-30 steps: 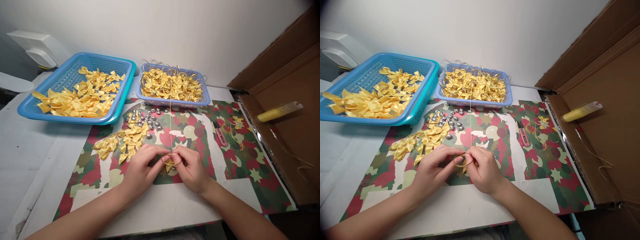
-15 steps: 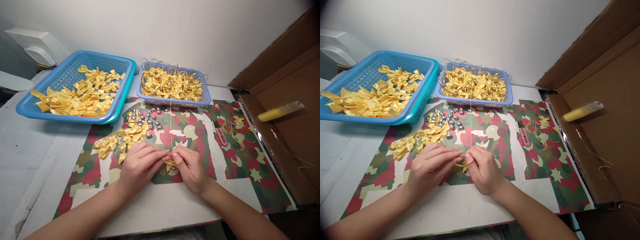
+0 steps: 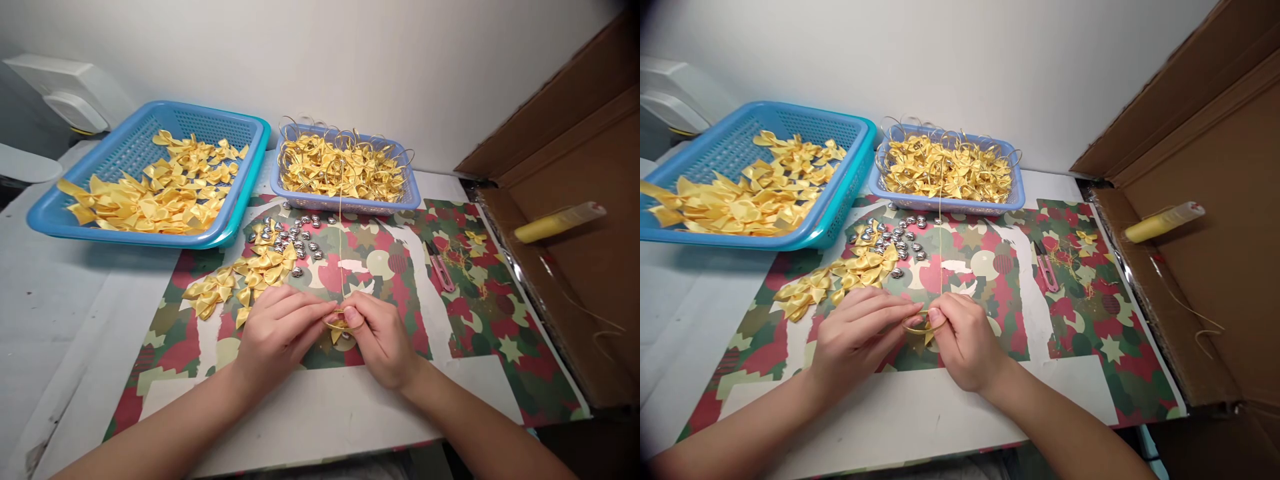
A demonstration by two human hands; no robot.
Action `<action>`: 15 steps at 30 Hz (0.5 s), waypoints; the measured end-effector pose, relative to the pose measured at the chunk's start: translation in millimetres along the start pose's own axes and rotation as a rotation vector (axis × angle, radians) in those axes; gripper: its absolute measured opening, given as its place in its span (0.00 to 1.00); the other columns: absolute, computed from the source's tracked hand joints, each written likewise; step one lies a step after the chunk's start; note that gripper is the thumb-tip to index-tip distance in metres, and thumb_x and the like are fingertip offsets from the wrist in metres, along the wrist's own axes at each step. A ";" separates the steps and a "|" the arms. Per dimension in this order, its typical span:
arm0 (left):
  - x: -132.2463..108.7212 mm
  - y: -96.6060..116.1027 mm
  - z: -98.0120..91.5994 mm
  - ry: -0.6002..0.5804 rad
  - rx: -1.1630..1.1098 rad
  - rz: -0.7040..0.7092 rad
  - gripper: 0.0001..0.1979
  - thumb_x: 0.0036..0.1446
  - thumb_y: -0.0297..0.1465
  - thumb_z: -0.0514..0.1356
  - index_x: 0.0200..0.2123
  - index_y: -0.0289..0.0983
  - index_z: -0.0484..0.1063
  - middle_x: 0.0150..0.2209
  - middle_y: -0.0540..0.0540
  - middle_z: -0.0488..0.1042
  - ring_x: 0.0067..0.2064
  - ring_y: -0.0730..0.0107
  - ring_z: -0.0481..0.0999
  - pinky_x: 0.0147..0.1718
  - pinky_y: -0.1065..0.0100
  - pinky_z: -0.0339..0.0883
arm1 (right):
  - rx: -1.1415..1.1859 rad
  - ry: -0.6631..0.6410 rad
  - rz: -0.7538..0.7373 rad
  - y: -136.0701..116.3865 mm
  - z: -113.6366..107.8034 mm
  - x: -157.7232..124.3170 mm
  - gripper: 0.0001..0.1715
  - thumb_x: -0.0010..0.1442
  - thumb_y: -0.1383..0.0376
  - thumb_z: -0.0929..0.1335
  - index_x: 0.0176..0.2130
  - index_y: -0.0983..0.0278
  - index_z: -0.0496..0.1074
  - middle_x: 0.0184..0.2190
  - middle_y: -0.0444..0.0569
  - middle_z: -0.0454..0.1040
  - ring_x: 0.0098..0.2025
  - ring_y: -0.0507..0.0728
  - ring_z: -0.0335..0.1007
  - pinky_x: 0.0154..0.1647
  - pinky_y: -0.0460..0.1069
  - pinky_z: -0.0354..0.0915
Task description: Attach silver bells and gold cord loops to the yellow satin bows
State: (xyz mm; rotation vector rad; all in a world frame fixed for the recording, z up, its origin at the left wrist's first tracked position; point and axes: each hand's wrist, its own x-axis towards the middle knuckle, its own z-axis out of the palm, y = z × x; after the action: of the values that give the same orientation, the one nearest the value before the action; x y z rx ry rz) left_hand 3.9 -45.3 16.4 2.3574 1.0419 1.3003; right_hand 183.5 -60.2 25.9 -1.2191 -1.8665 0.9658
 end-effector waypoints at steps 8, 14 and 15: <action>-0.4 -0.3 0.4 -0.021 -0.004 -0.039 0.05 0.58 0.25 0.62 0.39 0.38 0.75 0.31 0.48 0.80 0.31 0.69 0.75 0.31 0.66 0.65 | -0.059 0.011 -0.037 2.8 0.4 -0.4 0.15 0.68 0.69 0.57 0.29 0.63 0.62 0.23 0.42 0.63 0.27 0.50 0.58 0.32 0.46 0.56; -1.3 -1.4 2.0 -0.024 -0.040 -0.074 0.05 0.57 0.25 0.63 0.38 0.37 0.75 0.31 0.47 0.80 0.31 0.68 0.75 0.31 0.64 0.66 | -0.094 0.019 -0.079 3.6 1.5 -1.4 0.15 0.67 0.70 0.58 0.28 0.63 0.60 0.23 0.41 0.62 0.26 0.49 0.57 0.32 0.46 0.56; -1.4 -1.6 2.1 -0.025 -0.044 -0.071 0.06 0.57 0.24 0.63 0.38 0.37 0.75 0.31 0.48 0.80 0.31 0.68 0.75 0.31 0.64 0.66 | -0.098 0.017 -0.084 3.8 1.5 -1.5 0.15 0.67 0.70 0.58 0.27 0.63 0.60 0.23 0.41 0.62 0.27 0.50 0.57 0.33 0.46 0.56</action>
State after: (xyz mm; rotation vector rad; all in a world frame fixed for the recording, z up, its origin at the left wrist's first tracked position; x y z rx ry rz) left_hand 4.4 -44.9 13.5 2.2770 1.0686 1.2524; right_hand 184.3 -60.9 21.7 -1.1919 -1.9553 0.8249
